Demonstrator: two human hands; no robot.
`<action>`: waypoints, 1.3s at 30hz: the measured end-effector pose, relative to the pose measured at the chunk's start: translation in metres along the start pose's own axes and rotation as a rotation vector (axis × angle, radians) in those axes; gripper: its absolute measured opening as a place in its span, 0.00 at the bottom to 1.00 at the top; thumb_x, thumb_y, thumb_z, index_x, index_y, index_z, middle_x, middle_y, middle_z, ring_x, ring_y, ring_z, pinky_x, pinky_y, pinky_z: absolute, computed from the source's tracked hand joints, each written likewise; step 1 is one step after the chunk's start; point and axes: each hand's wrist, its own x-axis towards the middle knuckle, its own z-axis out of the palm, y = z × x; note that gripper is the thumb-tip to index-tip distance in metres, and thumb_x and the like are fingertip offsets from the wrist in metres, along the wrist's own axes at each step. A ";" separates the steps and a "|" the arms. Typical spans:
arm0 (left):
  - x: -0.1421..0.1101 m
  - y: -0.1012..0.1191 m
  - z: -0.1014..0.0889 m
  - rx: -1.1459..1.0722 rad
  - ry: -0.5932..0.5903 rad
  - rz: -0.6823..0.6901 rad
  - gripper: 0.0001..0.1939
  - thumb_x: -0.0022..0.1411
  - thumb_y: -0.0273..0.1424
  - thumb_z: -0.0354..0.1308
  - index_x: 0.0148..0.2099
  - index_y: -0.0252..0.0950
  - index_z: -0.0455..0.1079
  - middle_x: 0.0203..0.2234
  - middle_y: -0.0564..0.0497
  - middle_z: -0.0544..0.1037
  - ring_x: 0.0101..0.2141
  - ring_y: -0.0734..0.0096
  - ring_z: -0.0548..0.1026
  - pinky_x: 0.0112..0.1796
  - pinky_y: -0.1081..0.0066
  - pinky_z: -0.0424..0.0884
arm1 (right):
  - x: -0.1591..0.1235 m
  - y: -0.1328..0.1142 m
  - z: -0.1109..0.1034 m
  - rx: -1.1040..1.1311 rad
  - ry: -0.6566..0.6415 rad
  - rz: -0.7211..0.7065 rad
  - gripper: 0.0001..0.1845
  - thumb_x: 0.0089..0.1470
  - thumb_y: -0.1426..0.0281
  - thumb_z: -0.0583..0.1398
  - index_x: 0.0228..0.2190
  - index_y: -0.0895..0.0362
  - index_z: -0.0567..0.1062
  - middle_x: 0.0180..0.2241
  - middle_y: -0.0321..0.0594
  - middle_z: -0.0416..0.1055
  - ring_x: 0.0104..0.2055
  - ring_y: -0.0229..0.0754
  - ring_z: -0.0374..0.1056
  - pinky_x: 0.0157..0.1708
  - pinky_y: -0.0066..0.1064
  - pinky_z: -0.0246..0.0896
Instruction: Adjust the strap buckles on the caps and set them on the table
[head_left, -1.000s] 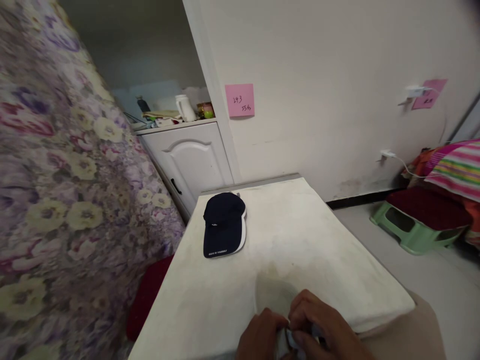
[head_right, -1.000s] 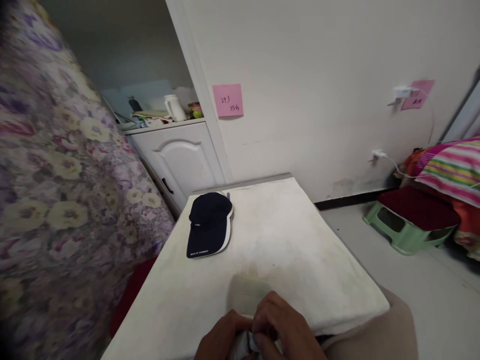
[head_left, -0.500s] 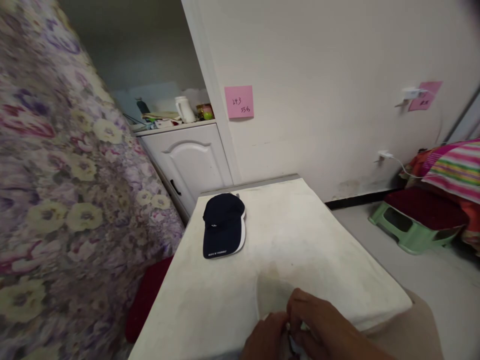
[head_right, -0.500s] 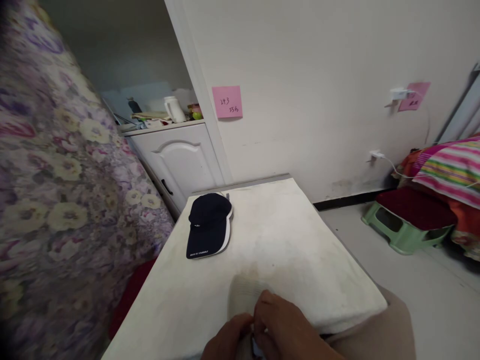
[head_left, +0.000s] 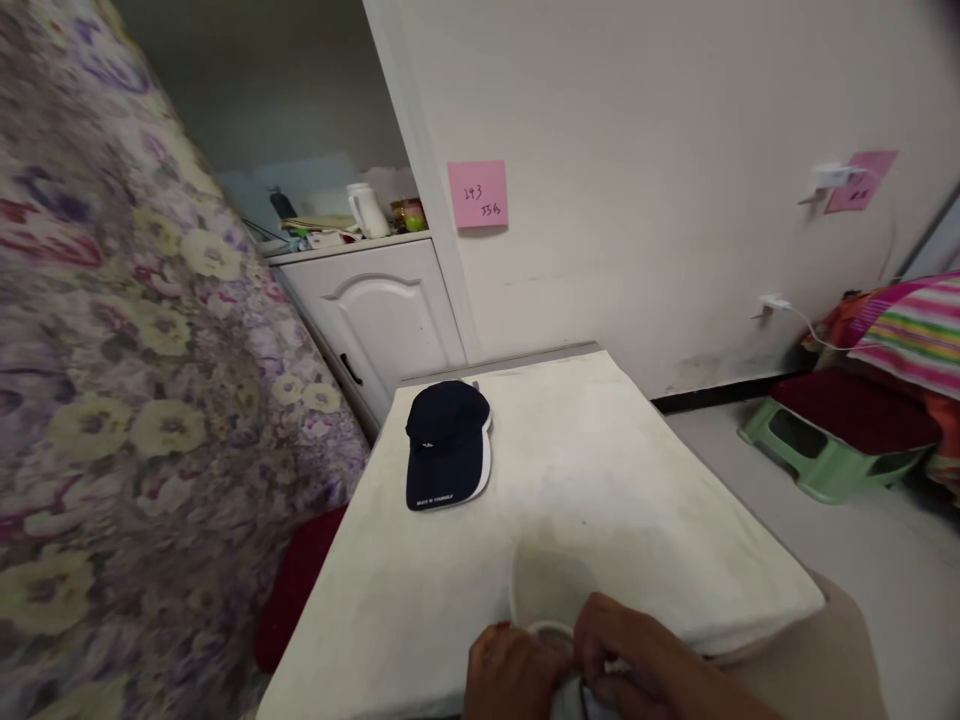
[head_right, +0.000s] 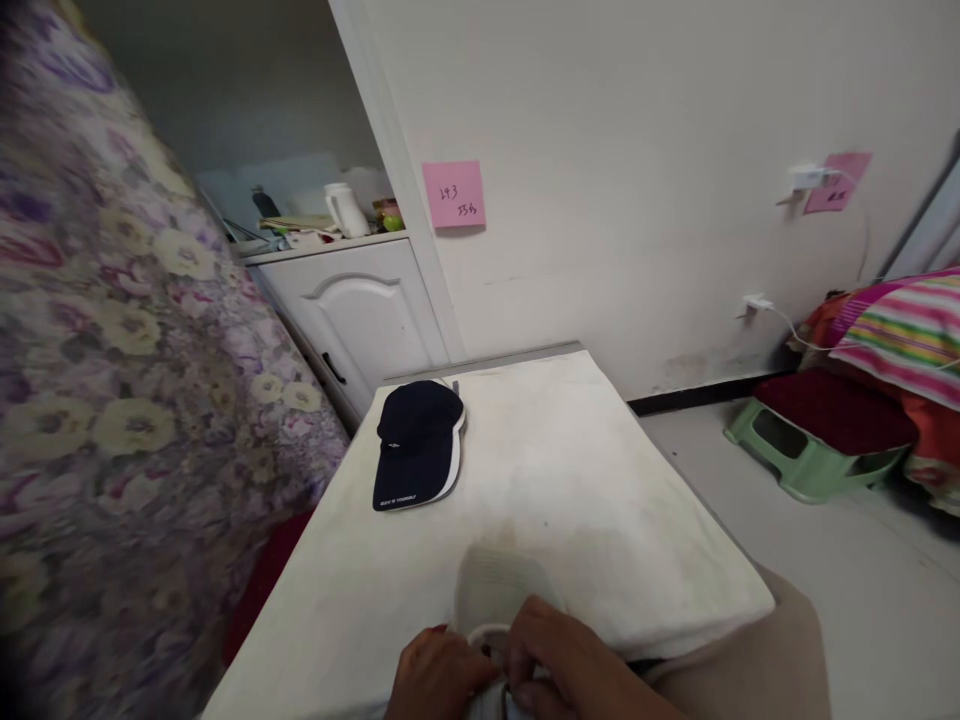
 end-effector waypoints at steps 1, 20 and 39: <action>-0.002 -0.001 0.002 0.043 0.000 0.024 0.05 0.57 0.35 0.68 0.38 0.49 0.79 0.30 0.54 0.84 0.34 0.62 0.80 0.45 0.63 0.70 | 0.003 0.003 -0.001 -0.022 -0.037 -0.008 0.02 0.57 0.69 0.57 0.32 0.51 0.70 0.37 0.39 0.71 0.42 0.45 0.68 0.47 0.36 0.63; -0.006 -0.009 0.019 0.114 0.211 0.229 0.14 0.56 0.47 0.68 0.40 0.46 0.75 0.28 0.60 0.84 0.26 0.69 0.80 0.44 0.63 0.73 | 0.023 0.039 0.004 0.010 -0.002 -0.118 0.09 0.43 0.80 0.58 0.24 0.54 0.68 0.34 0.38 0.75 0.35 0.43 0.69 0.36 0.34 0.62; -0.021 -0.024 0.013 -0.149 0.089 0.149 0.17 0.58 0.40 0.68 0.49 0.43 0.73 0.37 0.53 0.85 0.37 0.63 0.83 0.55 0.53 0.73 | 0.006 0.064 0.001 0.309 -0.079 -0.006 0.11 0.42 0.73 0.65 0.32 0.52 0.73 0.41 0.38 0.74 0.45 0.49 0.68 0.45 0.38 0.57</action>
